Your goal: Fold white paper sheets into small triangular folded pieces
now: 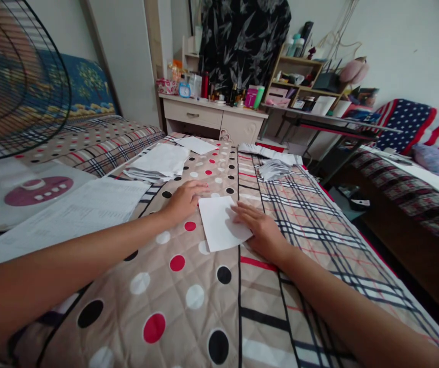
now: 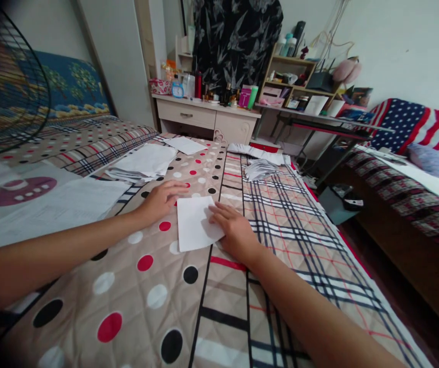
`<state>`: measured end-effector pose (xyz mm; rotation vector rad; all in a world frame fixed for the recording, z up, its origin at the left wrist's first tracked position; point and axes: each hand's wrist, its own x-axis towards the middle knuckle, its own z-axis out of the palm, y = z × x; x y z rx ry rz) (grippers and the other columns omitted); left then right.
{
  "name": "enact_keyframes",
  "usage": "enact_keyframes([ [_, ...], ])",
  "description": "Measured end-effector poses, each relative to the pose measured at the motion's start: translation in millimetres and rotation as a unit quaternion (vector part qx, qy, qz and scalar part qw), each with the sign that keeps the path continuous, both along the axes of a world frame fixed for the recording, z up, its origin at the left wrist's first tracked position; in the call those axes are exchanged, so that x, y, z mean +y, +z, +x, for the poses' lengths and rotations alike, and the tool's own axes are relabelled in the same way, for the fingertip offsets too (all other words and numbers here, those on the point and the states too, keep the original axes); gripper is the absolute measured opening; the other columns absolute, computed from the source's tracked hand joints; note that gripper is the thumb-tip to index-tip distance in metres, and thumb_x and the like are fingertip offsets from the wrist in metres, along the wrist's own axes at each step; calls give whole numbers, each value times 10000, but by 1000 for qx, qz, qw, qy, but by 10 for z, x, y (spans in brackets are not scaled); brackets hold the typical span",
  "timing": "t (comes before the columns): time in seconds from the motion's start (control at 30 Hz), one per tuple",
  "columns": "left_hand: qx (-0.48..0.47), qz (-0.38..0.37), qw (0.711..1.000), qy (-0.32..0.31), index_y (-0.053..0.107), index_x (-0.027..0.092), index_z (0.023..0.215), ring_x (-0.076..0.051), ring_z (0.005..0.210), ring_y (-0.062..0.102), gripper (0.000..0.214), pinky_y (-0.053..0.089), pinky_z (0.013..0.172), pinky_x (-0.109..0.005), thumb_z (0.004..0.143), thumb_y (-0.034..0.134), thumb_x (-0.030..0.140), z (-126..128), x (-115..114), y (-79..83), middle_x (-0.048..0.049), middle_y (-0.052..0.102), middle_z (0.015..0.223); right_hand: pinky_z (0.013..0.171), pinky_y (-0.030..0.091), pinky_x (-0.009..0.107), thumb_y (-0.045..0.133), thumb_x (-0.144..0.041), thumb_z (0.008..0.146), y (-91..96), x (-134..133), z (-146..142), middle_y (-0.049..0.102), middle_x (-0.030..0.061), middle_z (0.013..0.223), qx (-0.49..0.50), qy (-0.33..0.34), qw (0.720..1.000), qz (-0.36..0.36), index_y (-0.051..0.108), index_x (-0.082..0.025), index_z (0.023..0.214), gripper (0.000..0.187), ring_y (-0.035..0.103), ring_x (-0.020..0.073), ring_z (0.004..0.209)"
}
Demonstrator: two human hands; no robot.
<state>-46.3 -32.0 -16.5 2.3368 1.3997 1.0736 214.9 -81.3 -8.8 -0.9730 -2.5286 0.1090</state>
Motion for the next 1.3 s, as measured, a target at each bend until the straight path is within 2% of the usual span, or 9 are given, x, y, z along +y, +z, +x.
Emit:
enact_keyframes([
  [0.17, 66, 15, 986, -155, 707, 194, 1094, -190, 1156, 579, 419, 448, 1045, -379, 845, 416, 24, 11, -201, 64, -83, 643, 1201, 1070, 407, 512, 480, -55, 837, 111, -166, 27, 693, 110, 1218, -75, 46, 995, 54, 650, -158, 1117, 343, 629, 253, 1165],
  [0.27, 118, -38, 955, -269, 630, 227, 1239, -182, 1180, 579, 578, 459, 1027, -354, 778, 404, -38, -41, -365, 159, -79, 609, 1297, 982, 481, 452, 481, -90, 873, 148, -251, 17, 740, 121, 1079, -65, 25, 995, 72, 677, -152, 1051, 273, 689, 245, 1009],
  [0.37, 150, -97, 931, -318, 526, 282, 1367, -209, 1274, 521, 617, 401, 1093, -377, 798, 514, 43, -129, -453, 256, -72, 530, 1418, 870, 532, 361, 531, -60, 814, 124, -265, 28, 751, 89, 1006, 0, 5, 1000, 9, 698, -176, 1012, 284, 693, 220, 929],
  [0.57, 91, -163, 936, -300, 657, 259, 1209, -231, 1144, 600, 447, 442, 1019, -361, 771, 725, 315, -66, -263, 254, -77, 640, 1272, 782, 509, 291, 568, -202, 895, 69, -96, 53, 721, 27, 895, 180, -77, 966, -167, 697, -211, 871, 132, 652, 166, 850],
  [0.67, 31, -216, 952, -214, 742, 188, 941, -195, 871, 666, 233, 513, 803, -297, 819, 656, 367, 102, -105, 197, -60, 724, 983, 589, 440, 254, 596, -247, 873, 94, 26, 18, 602, -12, 650, 191, -157, 949, -196, 581, -189, 645, 236, 557, 134, 629],
  [0.77, -22, -283, 950, -131, 745, 164, 840, -173, 693, 645, 282, 485, 622, -258, 841, 602, 408, 242, 48, 154, -38, 717, 785, 548, 400, 256, 666, -236, 800, 86, 124, -15, 532, -17, 622, 190, -220, 940, -177, 495, -190, 554, 303, 506, 125, 589],
  [0.97, -41, -325, 941, -86, 745, 164, 756, -138, 577, 569, 267, 375, 492, -217, 740, 700, 426, 340, 214, 118, -10, 686, 680, 621, 476, 286, 660, -205, 779, -14, 161, -22, 632, 72, 900, 189, -245, 943, -126, 609, -188, 647, 142, 598, 171, 760],
  [1.13, -93, -329, 937, -75, 748, 161, 820, -139, 612, 581, 255, 411, 528, -218, 723, 714, 394, 332, 190, 47, -15, 695, 728, 510, 443, 265, 668, -352, 804, -23, 204, -7, 654, 44, 770, 227, -277, 918, -169, 633, -187, 857, 177, 585, 154, 602],
  [1.3, -178, -328, 922, -100, 723, 148, 766, -152, 686, 624, 238, 487, 616, -241, 687, 745, 371, 308, 135, -11, -31, 710, 784, 427, 369, 240, 671, -419, 795, -16, 216, 11, 587, -21, 591, 308, -265, 868, -287, 589, -200, 811, 234, 525, 133, 478],
])
